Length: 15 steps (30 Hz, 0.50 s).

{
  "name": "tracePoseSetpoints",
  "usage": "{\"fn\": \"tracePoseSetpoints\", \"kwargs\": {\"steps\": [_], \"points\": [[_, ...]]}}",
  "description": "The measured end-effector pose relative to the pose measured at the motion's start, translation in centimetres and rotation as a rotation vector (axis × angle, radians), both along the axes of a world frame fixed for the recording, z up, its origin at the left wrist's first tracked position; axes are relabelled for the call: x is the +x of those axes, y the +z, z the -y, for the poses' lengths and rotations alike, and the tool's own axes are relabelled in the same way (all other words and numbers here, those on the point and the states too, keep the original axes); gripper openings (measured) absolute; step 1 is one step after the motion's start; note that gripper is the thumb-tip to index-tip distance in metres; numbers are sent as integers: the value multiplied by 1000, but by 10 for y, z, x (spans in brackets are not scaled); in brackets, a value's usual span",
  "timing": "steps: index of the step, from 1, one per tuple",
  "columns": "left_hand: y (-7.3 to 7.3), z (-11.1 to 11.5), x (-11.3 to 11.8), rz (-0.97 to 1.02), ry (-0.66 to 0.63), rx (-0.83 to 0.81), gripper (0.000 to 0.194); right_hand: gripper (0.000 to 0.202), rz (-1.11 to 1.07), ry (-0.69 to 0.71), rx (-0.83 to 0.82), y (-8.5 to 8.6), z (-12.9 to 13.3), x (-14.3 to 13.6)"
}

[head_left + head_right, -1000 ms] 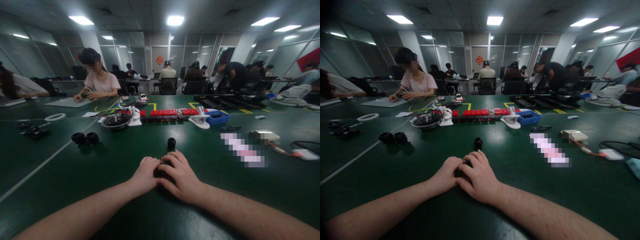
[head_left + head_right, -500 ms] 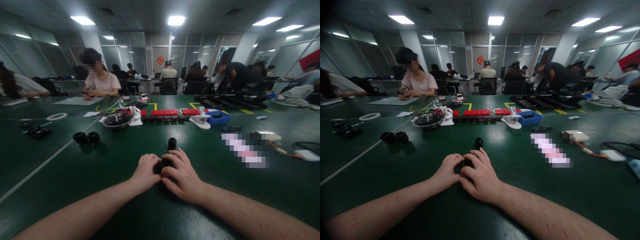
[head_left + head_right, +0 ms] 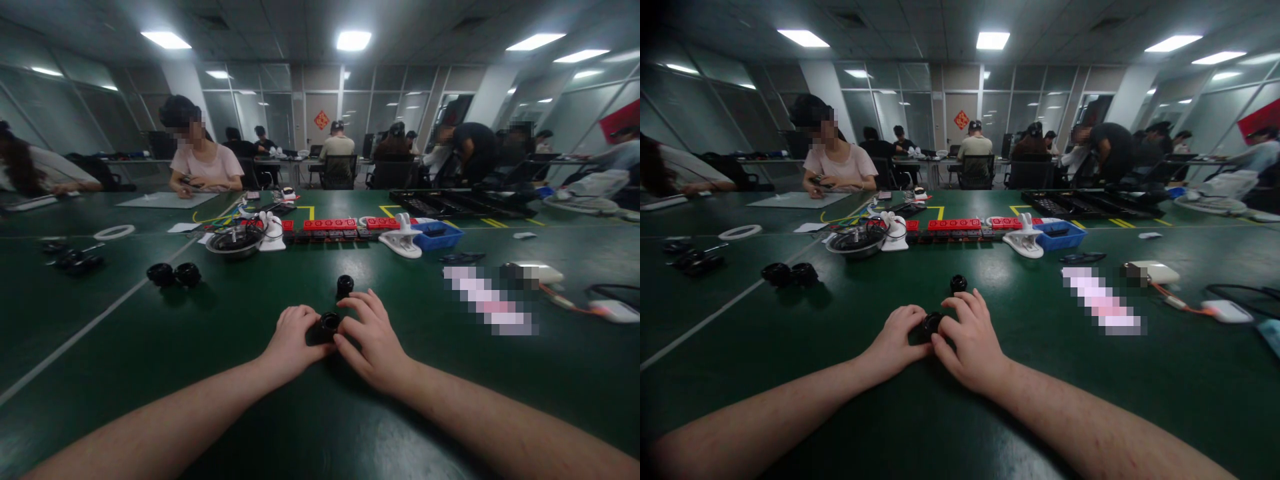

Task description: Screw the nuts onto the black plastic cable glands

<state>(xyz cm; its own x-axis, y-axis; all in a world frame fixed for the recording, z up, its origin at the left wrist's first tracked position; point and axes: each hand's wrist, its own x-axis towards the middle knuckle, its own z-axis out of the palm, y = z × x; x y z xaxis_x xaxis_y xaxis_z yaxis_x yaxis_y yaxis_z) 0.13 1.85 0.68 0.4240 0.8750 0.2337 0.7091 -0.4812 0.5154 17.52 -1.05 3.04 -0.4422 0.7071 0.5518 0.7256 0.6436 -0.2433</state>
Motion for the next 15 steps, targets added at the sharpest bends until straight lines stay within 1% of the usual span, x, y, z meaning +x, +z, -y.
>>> {"fn": "tracePoseSetpoints", "kwargs": {"steps": [3,7,15], "points": [[0,0,0,-1,-5,7,30,12,-13,-48,-14,0,-3,1],[0,0,0,-1,-8,10,32,15,11,-102,-36,0,-7,1],[3,1,1,-24,-5,-7,31,22,92,-148,-89,-1,-10,-2]]}}
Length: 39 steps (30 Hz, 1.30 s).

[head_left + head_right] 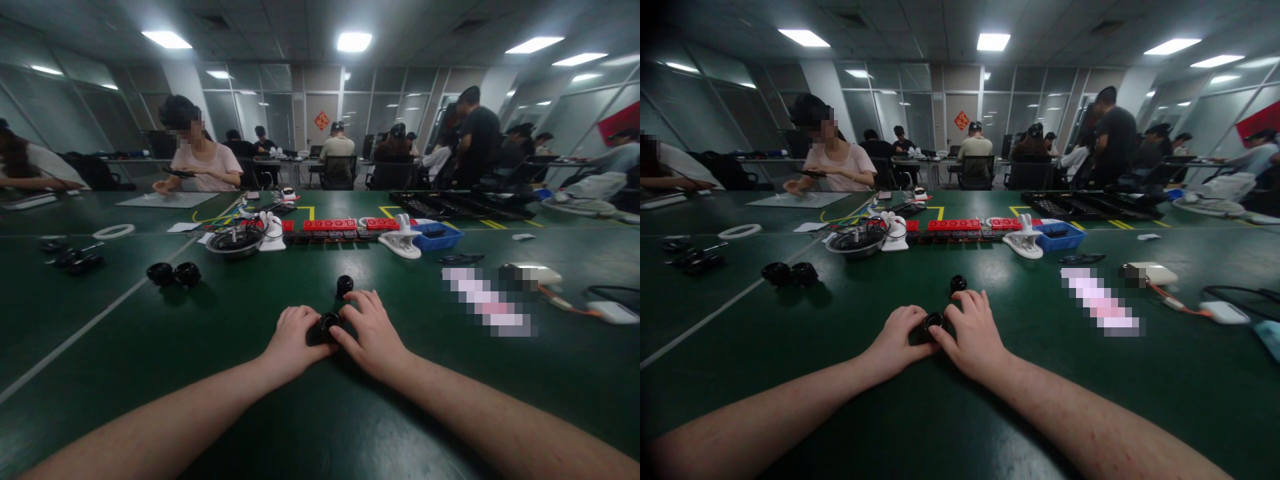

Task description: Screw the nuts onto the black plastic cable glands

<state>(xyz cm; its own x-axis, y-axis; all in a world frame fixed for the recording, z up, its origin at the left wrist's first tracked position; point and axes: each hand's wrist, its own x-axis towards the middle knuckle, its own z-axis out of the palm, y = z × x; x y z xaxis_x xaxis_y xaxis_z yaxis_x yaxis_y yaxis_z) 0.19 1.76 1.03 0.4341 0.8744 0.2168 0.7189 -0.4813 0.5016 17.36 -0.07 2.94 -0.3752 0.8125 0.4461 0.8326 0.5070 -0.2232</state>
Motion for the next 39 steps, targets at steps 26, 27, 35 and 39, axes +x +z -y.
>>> {"fn": "tracePoseSetpoints", "kwargs": {"steps": [26,27,35,39], "points": [[0,0,2,-43,2,-39,23,29,-50,53,-59,2,3,-10],[0,0,2,-47,4,-40,23,29,-48,53,-60,2,3,-10],[2,2,2,-55,-1,-44,23,29,-36,52,-61,0,3,-10],[2,1,2,-51,-14,-39,23,29,-36,57,-68,-1,3,-9]]}}
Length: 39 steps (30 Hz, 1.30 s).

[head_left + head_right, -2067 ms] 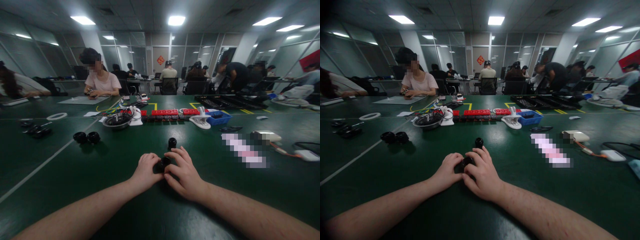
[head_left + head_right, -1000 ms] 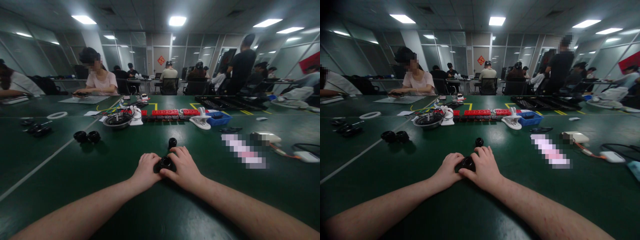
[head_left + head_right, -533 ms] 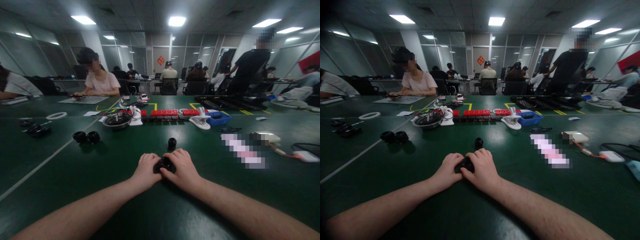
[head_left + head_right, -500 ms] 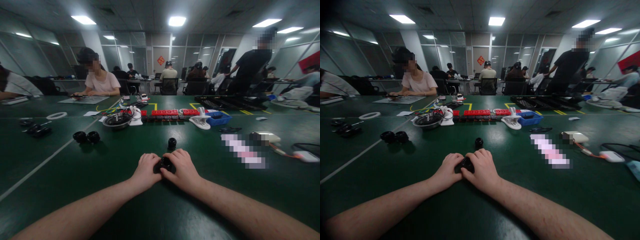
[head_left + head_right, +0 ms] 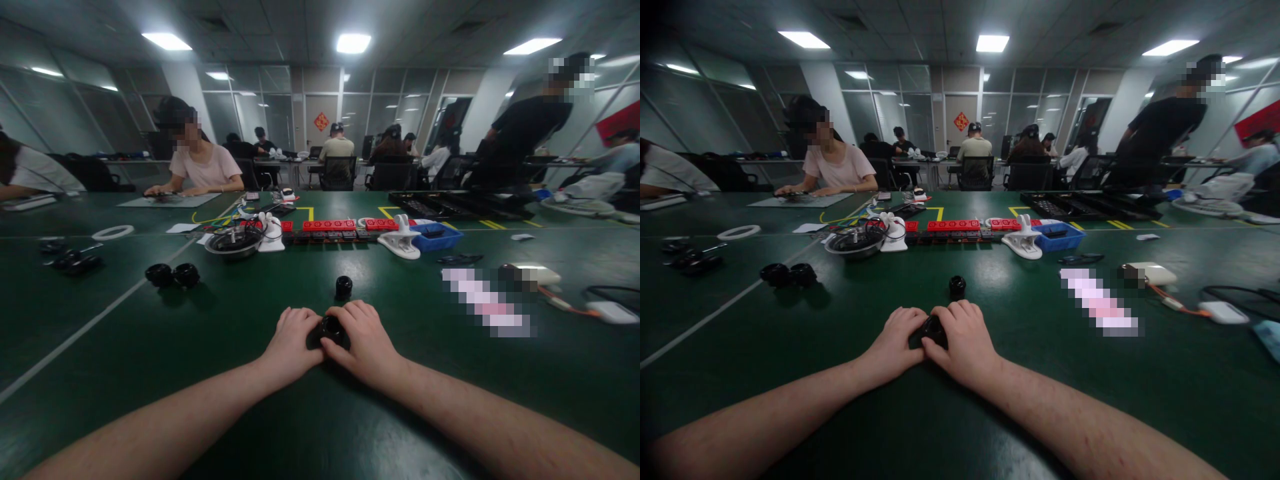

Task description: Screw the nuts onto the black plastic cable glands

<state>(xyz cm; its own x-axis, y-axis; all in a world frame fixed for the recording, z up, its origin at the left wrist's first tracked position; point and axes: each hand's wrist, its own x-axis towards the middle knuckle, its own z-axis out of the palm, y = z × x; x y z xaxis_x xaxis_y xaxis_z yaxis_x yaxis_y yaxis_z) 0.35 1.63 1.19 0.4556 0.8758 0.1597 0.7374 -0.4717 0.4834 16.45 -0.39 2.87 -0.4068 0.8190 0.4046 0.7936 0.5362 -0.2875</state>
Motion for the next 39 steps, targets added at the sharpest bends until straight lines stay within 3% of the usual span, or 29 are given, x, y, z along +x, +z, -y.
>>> {"fn": "tracePoseSetpoints", "kwargs": {"steps": [9,39], "points": [[1,1,1,8,-34,1,30,29,-4,10,-4,1,0,0],[-6,-1,-1,-1,-23,43,26,32,-37,148,1,3,4,-1]]}}
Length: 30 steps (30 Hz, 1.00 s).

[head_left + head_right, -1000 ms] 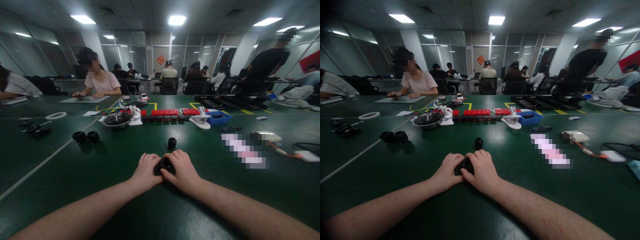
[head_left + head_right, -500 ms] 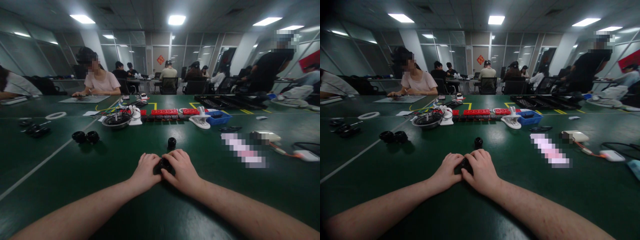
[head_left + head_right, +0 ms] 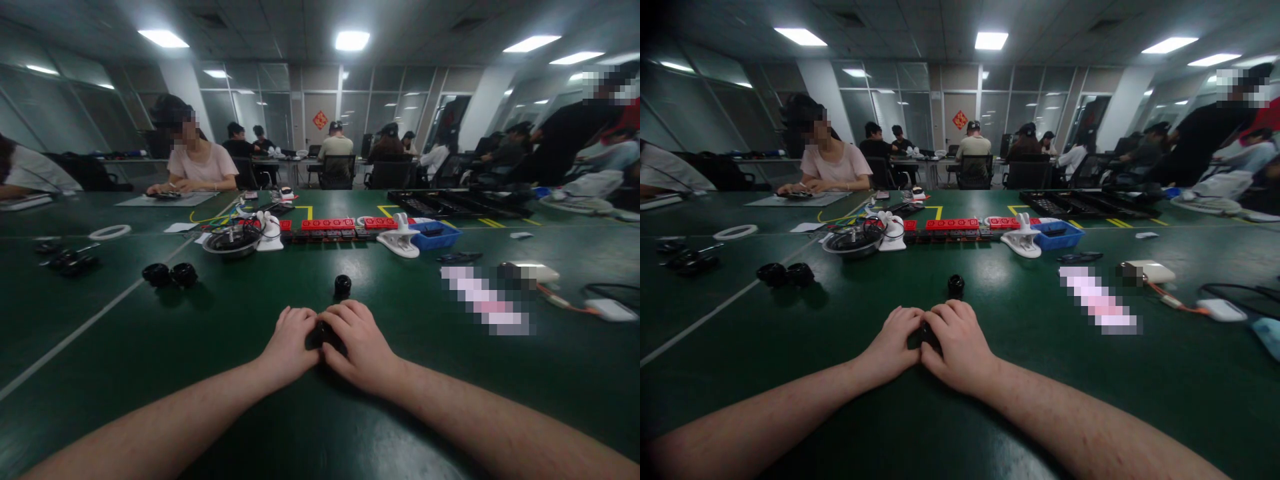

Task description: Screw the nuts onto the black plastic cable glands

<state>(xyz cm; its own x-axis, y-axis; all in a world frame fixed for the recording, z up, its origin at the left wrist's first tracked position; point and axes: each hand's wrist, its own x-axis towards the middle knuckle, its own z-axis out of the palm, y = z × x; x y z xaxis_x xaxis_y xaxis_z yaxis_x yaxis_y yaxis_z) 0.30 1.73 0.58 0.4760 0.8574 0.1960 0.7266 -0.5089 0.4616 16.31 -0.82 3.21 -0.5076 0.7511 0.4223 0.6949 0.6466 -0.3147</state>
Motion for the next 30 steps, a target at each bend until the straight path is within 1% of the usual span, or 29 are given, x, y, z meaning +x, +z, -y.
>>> {"fn": "tracePoseSetpoints", "kwargs": {"steps": [4,12,21,30], "points": [[-1,0,-1,13,2,-7,27,34,-6,35,16,1,2,0],[-1,0,1,14,-3,-10,24,29,7,47,118,-1,3,3],[1,0,0,6,-10,-11,19,25,3,64,139,-3,4,6],[1,1,0,11,40,-9,24,21,-22,77,160,-1,5,8]]}}
